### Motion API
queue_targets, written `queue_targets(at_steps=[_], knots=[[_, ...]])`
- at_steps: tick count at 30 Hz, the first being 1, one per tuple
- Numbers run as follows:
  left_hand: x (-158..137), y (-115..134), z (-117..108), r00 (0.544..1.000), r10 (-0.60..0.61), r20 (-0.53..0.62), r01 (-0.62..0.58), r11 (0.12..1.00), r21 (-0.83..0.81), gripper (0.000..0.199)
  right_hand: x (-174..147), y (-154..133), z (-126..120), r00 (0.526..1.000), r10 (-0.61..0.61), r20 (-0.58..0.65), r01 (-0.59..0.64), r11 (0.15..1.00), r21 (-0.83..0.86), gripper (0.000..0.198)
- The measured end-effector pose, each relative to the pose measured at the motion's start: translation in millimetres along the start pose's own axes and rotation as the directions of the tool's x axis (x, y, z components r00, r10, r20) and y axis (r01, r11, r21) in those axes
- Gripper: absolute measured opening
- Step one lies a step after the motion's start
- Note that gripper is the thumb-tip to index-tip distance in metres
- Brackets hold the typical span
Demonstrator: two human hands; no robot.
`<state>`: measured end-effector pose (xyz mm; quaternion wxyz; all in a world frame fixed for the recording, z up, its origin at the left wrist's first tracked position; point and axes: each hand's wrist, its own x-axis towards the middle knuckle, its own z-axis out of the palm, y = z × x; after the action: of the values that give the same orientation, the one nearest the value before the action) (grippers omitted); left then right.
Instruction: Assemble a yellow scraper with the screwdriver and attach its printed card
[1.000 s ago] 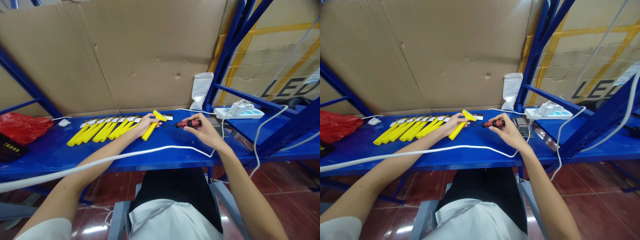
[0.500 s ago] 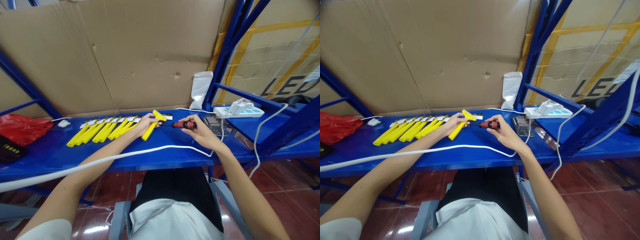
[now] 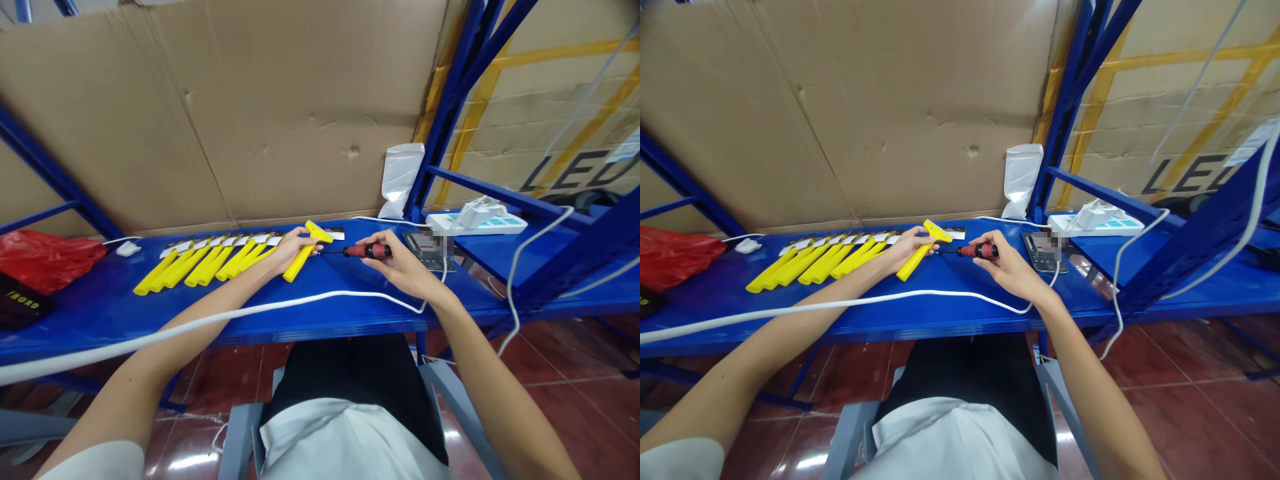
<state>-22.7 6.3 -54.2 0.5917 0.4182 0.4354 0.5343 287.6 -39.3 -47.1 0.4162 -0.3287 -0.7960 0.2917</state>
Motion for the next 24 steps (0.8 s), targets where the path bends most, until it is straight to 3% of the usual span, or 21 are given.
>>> queue_targets(at_steps=[15, 20, 24], knots=[[-2.7, 1.1, 3.3, 1.0, -0.001, -0.008, 0.001, 1.0, 0.01, 0.027, 0.2, 5.1, -0.2, 0.999, -0.033, -0.01, 0.033, 0.999, -0.016, 0.035], [-2.9, 3.4, 2.9, 1.0, -0.014, -0.024, 0.013, 0.999, -0.031, 0.027, -0.2, 6.1, -2.7, 0.996, -0.04, -0.083, 0.042, 0.999, 0.027, 0.036], [-2.2, 5.4, 1.9, 0.998, -0.022, -0.055, 0.018, 0.997, -0.071, 0.026, 0.5, 5.3, -4.4, 0.977, -0.033, -0.21, 0.061, 0.99, 0.129, 0.04]])
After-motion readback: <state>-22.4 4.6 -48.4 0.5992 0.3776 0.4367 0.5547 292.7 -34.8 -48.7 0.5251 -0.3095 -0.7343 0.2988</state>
